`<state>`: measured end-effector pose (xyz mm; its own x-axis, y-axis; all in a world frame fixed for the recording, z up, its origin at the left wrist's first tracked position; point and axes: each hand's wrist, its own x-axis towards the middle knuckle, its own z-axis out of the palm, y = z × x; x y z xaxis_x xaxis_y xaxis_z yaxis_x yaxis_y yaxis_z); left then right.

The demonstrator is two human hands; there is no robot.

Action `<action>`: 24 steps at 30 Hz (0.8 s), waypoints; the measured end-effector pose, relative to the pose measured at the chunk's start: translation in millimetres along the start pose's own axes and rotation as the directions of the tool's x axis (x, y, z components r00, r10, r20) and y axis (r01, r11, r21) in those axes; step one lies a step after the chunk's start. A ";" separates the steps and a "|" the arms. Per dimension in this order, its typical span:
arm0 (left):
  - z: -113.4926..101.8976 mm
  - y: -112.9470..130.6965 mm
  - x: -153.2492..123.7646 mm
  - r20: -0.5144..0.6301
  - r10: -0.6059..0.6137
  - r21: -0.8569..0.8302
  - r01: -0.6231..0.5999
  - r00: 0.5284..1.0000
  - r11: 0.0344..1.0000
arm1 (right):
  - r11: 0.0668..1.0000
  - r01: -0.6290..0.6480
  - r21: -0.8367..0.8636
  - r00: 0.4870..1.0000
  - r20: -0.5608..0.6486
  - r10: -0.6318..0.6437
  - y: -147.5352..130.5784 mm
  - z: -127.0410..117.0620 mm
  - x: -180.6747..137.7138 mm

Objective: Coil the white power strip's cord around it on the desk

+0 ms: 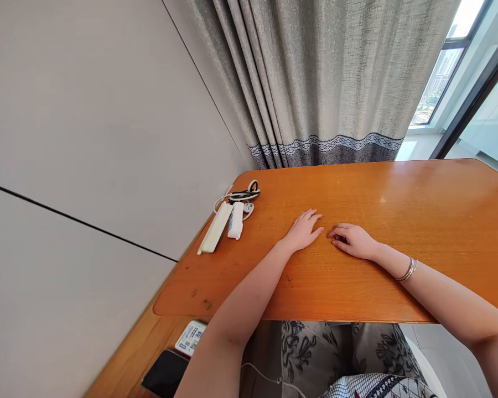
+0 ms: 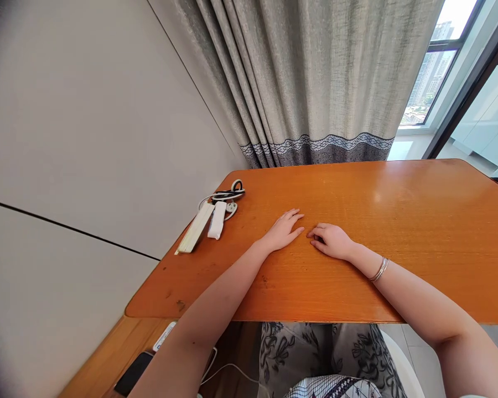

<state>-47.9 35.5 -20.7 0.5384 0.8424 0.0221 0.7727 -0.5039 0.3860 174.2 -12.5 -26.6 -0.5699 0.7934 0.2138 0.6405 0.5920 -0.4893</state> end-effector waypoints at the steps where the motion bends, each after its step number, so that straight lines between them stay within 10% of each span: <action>1: 0.3 -0.4 0.0 -0.002 0.003 0.000 -0.003 1.000 1.000 | 1.000 0.000 -0.001 1.000 0.000 0.000 0.1 0.1 0.0; 24: -1.4 0.8 -0.8 0.001 0.002 0.001 -0.002 1.000 1.000 | 1.000 -0.002 0.005 1.000 -0.005 0.002 -0.1 -0.1 -0.5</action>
<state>-48.2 34.8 -19.1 0.5406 0.8410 0.0220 0.7719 -0.5062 0.3847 174.5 -12.9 -26.5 -0.5659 0.7954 0.2170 0.6391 0.5895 -0.4939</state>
